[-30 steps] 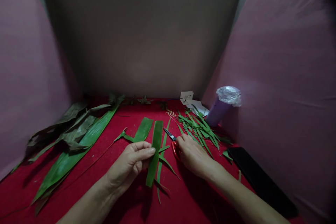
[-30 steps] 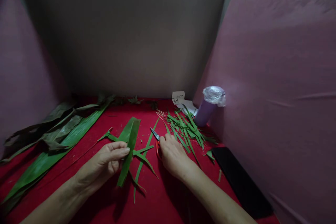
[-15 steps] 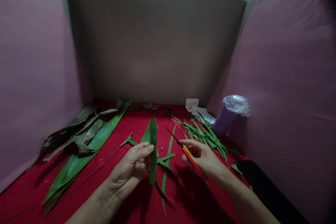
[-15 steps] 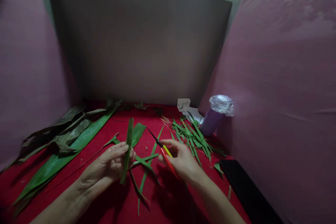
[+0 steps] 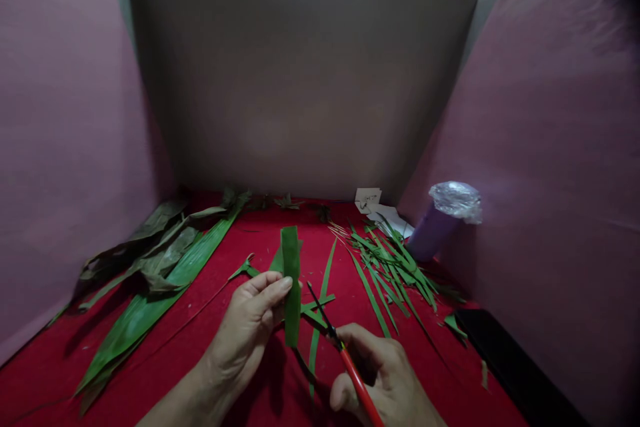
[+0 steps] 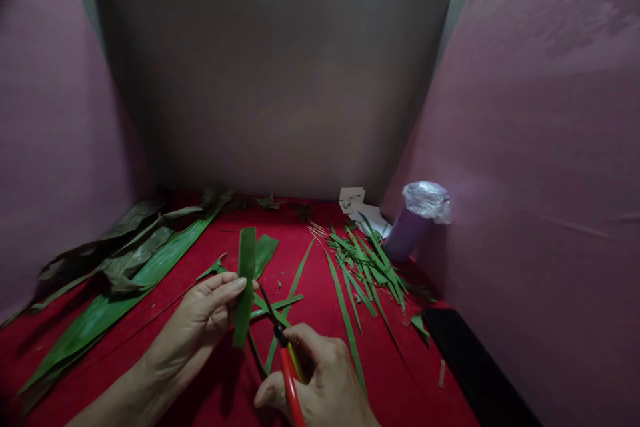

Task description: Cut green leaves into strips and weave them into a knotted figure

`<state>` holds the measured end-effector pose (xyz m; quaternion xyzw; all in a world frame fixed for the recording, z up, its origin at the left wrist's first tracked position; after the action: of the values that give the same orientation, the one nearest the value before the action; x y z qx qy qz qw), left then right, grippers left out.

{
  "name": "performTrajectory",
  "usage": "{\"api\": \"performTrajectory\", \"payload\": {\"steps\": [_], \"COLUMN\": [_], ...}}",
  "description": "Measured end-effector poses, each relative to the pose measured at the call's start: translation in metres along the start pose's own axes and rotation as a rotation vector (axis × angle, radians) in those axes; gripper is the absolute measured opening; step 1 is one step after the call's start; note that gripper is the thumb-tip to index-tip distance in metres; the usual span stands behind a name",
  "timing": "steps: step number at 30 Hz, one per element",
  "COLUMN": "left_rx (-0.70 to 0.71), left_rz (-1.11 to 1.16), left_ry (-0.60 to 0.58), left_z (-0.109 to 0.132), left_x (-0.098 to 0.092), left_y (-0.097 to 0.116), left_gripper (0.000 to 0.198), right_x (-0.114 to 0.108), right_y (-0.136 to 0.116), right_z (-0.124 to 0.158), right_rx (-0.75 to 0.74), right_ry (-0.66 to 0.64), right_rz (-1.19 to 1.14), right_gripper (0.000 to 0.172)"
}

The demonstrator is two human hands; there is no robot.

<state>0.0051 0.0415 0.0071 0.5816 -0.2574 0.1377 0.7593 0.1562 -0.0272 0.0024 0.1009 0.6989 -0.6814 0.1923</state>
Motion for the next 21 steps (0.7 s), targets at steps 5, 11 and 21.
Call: {"api": "performTrajectory", "payload": {"steps": [5,11,21], "left_rx": [-0.010,-0.038,-0.004], "left_rz": [-0.050,-0.065,-0.094], "left_ry": [0.027,0.043,0.092], "left_z": [0.001,0.004,0.006], "left_x": [-0.003,-0.005,-0.004], "left_y": [-0.003,-0.006,-0.003], "left_gripper": [0.015,0.016,0.017], "right_x": [0.009,0.023,0.029], "right_y": [0.009,0.020,0.022], "right_z": [-0.002,-0.004,-0.003], "right_rx": [0.002,0.055,0.070], "right_ry": [-0.071,-0.103,-0.072], "right_rz": [-0.120,-0.371,-0.456], "right_gripper": [0.042,0.055,0.050]}}
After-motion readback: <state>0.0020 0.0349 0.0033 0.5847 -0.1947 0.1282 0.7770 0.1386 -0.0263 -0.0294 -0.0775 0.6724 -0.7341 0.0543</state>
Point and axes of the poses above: each hand's wrist, its own z-axis away from the middle knuckle, its own x-axis out of the palm, y = z × x, the point moved 4 cm from there along -z, towards the middle knuckle, and after that the axes turned 1 degree about z, right-handed, at the moved point
